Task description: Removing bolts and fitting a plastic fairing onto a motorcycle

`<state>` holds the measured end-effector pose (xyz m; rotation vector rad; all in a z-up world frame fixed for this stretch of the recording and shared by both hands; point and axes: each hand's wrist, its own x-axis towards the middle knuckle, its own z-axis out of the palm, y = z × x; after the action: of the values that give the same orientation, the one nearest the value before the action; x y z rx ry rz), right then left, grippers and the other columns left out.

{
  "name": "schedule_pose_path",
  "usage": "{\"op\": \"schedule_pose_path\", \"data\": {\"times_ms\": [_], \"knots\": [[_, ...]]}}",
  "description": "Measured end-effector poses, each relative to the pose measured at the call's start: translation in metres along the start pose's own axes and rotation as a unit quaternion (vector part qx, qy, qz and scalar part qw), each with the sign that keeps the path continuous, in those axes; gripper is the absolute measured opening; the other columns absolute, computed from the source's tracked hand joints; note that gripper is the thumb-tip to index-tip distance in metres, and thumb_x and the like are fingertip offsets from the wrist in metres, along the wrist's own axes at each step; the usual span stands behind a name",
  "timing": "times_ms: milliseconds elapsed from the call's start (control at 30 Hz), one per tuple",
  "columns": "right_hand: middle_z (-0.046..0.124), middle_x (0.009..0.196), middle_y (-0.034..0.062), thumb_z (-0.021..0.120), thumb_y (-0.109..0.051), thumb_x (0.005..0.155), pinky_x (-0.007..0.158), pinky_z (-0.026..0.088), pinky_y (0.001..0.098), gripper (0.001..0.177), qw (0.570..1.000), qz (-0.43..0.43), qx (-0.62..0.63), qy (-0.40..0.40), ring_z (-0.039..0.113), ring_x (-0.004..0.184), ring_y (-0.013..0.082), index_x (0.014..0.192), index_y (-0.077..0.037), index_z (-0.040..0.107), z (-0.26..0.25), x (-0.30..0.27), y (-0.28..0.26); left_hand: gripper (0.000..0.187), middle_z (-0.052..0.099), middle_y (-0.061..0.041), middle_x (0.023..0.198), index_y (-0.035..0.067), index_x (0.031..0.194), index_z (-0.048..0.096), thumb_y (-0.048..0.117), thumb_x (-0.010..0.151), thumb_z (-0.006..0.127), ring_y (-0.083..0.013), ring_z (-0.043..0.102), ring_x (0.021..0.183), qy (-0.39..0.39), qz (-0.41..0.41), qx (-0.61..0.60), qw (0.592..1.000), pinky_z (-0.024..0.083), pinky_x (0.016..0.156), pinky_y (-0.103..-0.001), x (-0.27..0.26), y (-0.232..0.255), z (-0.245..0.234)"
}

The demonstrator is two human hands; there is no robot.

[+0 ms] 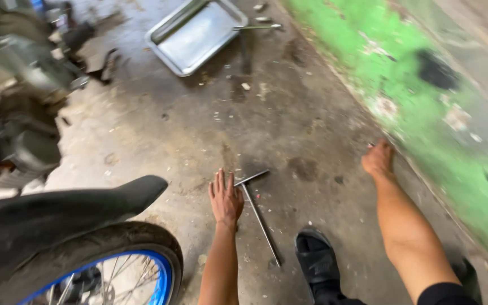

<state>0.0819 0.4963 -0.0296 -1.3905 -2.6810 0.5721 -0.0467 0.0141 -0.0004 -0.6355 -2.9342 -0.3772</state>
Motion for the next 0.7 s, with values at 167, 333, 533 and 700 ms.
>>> {"op": "schedule_pose_path", "data": {"times_ms": [167,333,533,700], "knots": [[0.057,0.128,0.0358,0.054,-0.024,0.106,0.100,0.046,0.0556,0.040,0.998,0.015,-0.043,-0.047,0.055,0.121,0.0497,0.133,0.004,0.045,0.035,0.035,0.014,0.054,0.042,-0.016,0.159,0.014,0.138,0.057,0.020,0.084,0.061,-0.0307,0.041,0.146,0.009,-0.045,-0.004,0.999,0.031,0.118,-0.051,0.012,-0.002,-0.008],[0.065,0.114,0.0343,0.060,-0.016,0.104,0.098,0.045,0.0525,0.031,0.981,-0.106,-0.150,0.067,0.059,0.106,0.0462,0.119,0.010,0.054,0.066,0.055,0.029,0.053,0.042,-0.019,0.159,0.008,0.134,0.058,0.015,0.081,0.063,-0.0335,0.040,0.146,0.039,-0.094,-0.022,0.995,0.030,0.119,-0.052,0.033,0.004,-0.006],[0.068,0.103,0.0274,0.058,-0.017,0.101,0.079,0.052,0.0539,0.020,0.963,-0.243,-0.083,0.087,0.064,0.090,0.0473,0.102,0.001,0.065,0.064,0.080,-0.079,0.051,0.044,-0.019,0.157,0.005,0.130,0.062,0.019,0.080,0.063,-0.0323,0.040,0.146,0.071,-0.106,-0.036,0.991,0.030,0.119,-0.051,0.057,0.010,-0.014],[0.069,0.103,0.0364,0.038,-0.033,0.115,0.087,0.052,0.0589,0.044,0.973,-0.215,-0.004,-0.084,0.067,0.104,0.0543,0.116,0.006,0.058,0.058,0.059,-0.227,0.045,0.048,-0.018,0.150,0.011,0.125,0.058,0.023,0.081,0.060,-0.0308,0.045,0.143,0.039,-0.108,0.013,0.993,0.034,0.115,-0.053,0.073,-0.009,-0.032]]}}
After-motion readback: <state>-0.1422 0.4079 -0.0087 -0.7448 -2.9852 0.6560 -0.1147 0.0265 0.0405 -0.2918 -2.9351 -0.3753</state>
